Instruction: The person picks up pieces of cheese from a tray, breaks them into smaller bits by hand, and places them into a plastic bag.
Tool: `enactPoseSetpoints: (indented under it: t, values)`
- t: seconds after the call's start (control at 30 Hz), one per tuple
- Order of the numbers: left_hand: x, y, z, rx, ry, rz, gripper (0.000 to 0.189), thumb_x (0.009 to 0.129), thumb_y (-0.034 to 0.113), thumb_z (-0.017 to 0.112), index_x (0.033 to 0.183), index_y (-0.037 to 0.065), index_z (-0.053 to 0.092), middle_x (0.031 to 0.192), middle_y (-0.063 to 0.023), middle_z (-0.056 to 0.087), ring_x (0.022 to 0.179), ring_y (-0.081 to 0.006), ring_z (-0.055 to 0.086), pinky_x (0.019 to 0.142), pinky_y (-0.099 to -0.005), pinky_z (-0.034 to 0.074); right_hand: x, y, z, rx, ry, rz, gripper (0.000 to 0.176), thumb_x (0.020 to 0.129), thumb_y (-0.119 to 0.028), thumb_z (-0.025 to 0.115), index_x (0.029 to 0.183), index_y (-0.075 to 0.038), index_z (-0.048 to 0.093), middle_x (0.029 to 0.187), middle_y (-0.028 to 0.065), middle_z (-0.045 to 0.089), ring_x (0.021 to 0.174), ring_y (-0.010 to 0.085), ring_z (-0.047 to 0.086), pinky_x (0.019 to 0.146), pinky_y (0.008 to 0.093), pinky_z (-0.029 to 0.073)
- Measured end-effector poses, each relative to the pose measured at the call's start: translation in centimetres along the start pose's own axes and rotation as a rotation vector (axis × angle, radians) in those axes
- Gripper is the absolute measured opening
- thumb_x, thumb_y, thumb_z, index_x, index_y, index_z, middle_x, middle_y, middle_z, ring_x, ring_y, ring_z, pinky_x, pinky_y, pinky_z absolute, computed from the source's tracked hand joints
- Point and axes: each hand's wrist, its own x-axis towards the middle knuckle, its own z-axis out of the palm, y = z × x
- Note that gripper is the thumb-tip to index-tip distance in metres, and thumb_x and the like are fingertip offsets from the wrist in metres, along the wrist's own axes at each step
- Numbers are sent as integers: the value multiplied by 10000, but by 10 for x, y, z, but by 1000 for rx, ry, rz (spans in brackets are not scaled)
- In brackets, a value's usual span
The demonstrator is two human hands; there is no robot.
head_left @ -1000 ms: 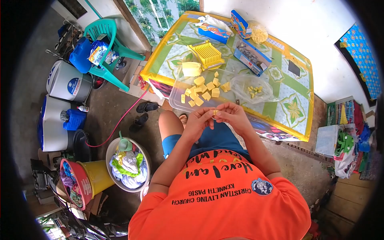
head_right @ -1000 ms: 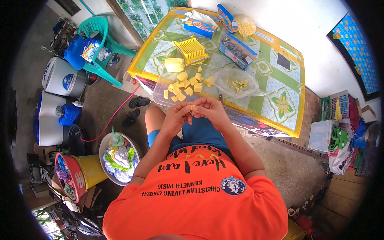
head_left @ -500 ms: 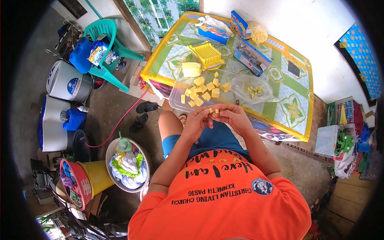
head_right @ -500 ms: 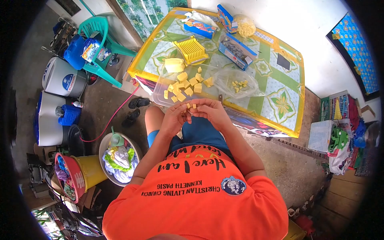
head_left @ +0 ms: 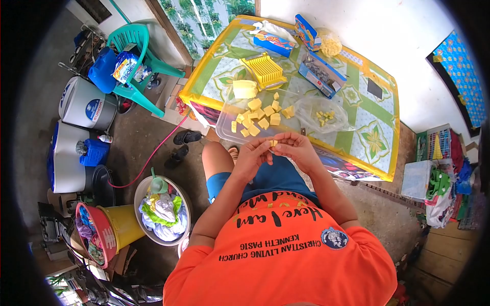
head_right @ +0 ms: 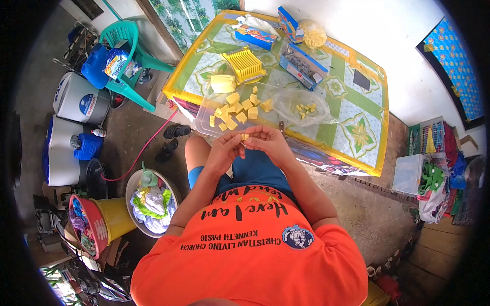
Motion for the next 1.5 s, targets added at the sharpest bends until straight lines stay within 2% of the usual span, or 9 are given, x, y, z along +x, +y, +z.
enactPoseSetpoints:
  t: [0.23,0.33,0.43,0.53,0.73,1.13,1.5]
  values:
    - [0,-3,1,41,-8,7,282,916,139,590,1138,-34,594,846,-83,635,651,-132,582,578,-261,502,1,5,-3,-69,-12,-36,300,810,-67,710,1075,23,603,1004,83,654,822,101,610,740,236,508]
    - [0,-4,2,68,-14,8,312,931,197,572,1136,-37,592,845,-81,635,652,-138,581,581,-267,503,1,5,-2,-62,-5,-53,285,819,-75,701,1069,18,601,983,80,653,821,101,610,737,235,508]
    - [-1,-2,2,-45,-36,-22,308,948,222,543,1133,-18,598,868,-79,646,668,-121,587,586,-268,512,1,6,-4,-14,14,-7,258,842,-83,675,1070,8,594,969,79,652,813,105,615,735,240,514]
    - [0,-5,-1,-67,-20,-12,306,948,183,507,1151,-33,584,897,-86,646,682,-133,594,600,-282,519,1,6,-4,39,22,14,239,863,-84,646,1079,-1,585,958,72,649,817,117,628,736,248,523]
    - [-1,-4,-2,-98,-27,-19,312,894,94,518,1152,-77,557,904,-103,637,666,-167,598,597,-293,523,1,4,-5,95,11,18,231,871,-36,612,1097,3,577,967,81,648,851,144,649,737,270,538]
    - [0,-7,-4,-46,2,-14,304,889,73,543,1182,-9,545,880,-100,633,655,-169,600,590,-291,516,4,8,-9,142,38,63,226,927,-90,520,1132,-7,563,915,84,638,819,156,646,699,274,538]
    - [-2,-6,0,23,-36,-25,304,905,96,516,1196,13,547,841,-70,628,609,-111,562,544,-232,462,4,12,-11,-60,-57,90,218,891,-126,613,1079,-21,583,897,27,622,809,94,596,701,245,496]
